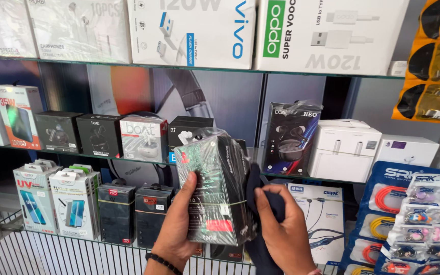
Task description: The person wipes the surfaces of several boxed electronic products on a glass shelf using a dark cloth. They handle multiple boxes one at a time, turning them over to wipe different sides, then place them back on the shelf.
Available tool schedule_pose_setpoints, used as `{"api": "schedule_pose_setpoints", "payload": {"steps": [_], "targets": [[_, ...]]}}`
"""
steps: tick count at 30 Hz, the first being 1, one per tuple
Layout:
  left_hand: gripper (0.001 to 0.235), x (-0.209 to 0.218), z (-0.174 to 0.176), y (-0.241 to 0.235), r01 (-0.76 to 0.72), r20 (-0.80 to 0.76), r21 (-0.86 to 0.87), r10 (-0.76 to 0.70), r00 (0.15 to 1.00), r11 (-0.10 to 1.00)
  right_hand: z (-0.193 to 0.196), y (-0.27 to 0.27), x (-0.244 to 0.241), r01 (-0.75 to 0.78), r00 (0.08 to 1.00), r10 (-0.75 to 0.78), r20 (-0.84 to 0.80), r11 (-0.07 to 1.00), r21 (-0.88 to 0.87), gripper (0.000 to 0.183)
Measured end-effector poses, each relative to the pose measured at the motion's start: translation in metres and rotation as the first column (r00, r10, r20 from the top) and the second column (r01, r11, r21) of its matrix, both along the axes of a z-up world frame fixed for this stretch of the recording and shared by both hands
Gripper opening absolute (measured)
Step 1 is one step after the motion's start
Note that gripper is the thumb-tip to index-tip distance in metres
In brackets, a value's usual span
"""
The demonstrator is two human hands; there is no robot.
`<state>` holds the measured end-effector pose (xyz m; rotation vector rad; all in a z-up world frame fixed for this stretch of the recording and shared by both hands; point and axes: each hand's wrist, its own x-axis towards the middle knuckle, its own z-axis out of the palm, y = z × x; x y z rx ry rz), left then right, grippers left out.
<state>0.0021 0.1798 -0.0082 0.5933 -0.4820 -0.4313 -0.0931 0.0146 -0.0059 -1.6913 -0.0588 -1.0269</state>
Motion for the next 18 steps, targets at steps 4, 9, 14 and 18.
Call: {"api": "schedule_pose_setpoints", "payload": {"steps": [4,9,14,18], "targets": [[0.048,0.004,0.002,-0.001,-0.064,-0.019,-0.032,0.063,0.998,0.997,-0.014,0.001,0.007,0.041,0.989,-0.004,-0.147,0.967,0.251,0.023],[0.048,0.005,0.009,-0.007,-0.114,-0.058,-0.049,0.111,0.992,0.992,-0.021,0.017,0.006,0.149,0.987,-0.129,-0.093,0.958,0.246,0.025],[0.05,0.006,0.006,-0.009,-0.106,0.055,0.021,0.105,0.993,0.994,-0.019,0.015,-0.001,0.096,0.989,-0.085,0.118,0.991,-0.088,0.023],[0.055,0.008,0.002,-0.015,-0.107,0.077,0.05,0.103,0.992,0.993,-0.014,-0.001,0.01,0.053,0.998,-0.054,0.04,0.998,0.012,0.021]]}}
